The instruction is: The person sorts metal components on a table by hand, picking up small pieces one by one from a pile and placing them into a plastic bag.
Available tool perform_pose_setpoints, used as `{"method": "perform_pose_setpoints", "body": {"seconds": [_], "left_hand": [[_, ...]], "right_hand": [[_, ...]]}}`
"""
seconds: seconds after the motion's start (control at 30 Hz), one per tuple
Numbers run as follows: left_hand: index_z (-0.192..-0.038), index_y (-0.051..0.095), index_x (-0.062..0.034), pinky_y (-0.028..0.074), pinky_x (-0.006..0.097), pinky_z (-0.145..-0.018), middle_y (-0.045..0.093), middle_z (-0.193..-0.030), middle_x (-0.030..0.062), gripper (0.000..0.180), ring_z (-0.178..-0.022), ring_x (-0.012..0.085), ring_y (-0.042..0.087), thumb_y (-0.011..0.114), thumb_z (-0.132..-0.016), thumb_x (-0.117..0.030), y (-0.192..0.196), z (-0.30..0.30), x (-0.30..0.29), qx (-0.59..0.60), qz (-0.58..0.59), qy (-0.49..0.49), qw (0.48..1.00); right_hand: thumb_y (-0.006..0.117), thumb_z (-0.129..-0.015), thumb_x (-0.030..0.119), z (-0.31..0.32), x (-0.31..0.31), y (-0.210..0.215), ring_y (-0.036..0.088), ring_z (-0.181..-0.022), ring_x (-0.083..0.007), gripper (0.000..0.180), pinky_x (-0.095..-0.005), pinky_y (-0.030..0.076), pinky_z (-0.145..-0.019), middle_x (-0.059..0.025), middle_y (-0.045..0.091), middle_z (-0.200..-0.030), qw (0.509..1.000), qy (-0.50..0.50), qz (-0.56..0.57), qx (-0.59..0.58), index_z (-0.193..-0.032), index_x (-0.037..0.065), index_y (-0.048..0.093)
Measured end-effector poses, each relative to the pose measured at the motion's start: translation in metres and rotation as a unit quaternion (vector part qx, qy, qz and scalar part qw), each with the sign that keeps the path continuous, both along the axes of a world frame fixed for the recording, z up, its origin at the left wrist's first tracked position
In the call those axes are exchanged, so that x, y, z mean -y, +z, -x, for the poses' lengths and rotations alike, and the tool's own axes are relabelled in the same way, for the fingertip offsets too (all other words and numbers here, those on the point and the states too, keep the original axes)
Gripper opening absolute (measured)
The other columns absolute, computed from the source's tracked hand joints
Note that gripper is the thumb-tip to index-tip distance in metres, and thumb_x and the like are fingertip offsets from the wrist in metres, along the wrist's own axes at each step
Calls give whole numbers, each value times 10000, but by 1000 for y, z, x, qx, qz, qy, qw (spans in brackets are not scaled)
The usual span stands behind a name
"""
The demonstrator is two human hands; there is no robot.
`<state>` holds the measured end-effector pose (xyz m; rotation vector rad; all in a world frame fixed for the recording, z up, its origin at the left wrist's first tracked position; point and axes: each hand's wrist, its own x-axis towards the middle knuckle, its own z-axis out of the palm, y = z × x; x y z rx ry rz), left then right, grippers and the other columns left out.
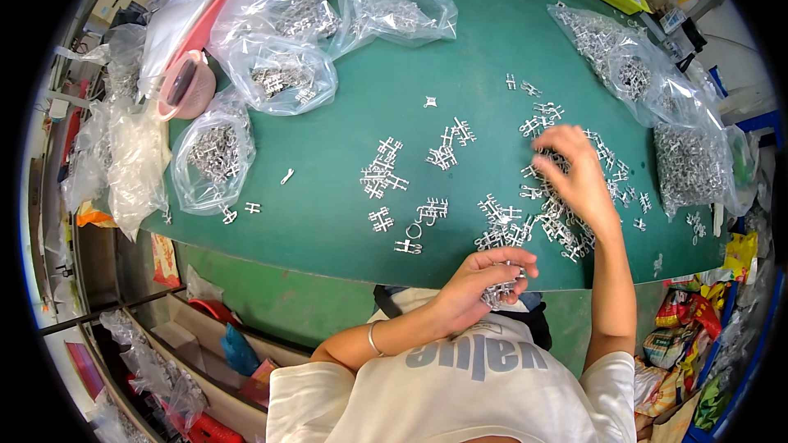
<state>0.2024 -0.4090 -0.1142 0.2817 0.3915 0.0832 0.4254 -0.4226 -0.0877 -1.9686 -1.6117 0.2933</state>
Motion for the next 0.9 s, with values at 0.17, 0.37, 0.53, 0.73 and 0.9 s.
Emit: {"method": "perform_pose_setpoints", "body": {"seconds": [0.17, 0.37, 0.53, 0.73, 0.9], "left_hand": [[-1068, 589, -38, 392, 241, -559, 546, -855, 39, 196, -695, 101, 475, 536, -891, -104, 9, -12, -4, -6, -2, -25, 1000], [-1224, 500, -31, 446, 265, -646, 585, -964, 40, 350, -809, 127, 550, 471, -941, -234, 27, -28, -33, -91, 50, 23, 994], [-1224, 472, -22, 479, 276, -726, 597, -1079, 82, 391, -884, 163, 584, 431, -956, -304, 10, -49, -55, -59, 4, 98, 993], [-1038, 559, -42, 509, 295, -708, 593, -882, 53, 332, -845, 179, 602, 510, -919, -347, 19, -79, -79, -72, 2, -4, 997], [-1078, 559, -43, 518, 357, -795, 600, -930, 62, 367, -923, 220, 605, 518, -908, -365, 7, -82, -87, -79, -41, -13, 996]], "right_hand": [[640, -747, 57, -18, -28, -21, 505, -986, -274, 194, -382, 345, -897, -70, 585, -976, 983, -19, -53, 177, -937, 34, 606], [683, -706, 45, -2, -11, 8, 541, -876, -246, 153, -376, 357, -866, -60, 585, -829, 995, 3, -69, 76, -815, 48, 577], [677, -732, 74, 14, 5, 30, 564, -842, -233, 110, -357, 416, -810, -75, 617, -844, 987, 144, -53, -57, -815, 24, 625], [651, -767, 110, -65, -27, -11, 526, -953, -274, 170, -369, 416, -829, -116, 601, -998, 988, -91, -59, 106, -896, 0, 638], [663, -756, 121, -74, -33, -18, 521, -929, -282, 155, -365, 388, -851, -91, 595, -961, 996, -24, -19, 84, -848, 7, 609]]}}
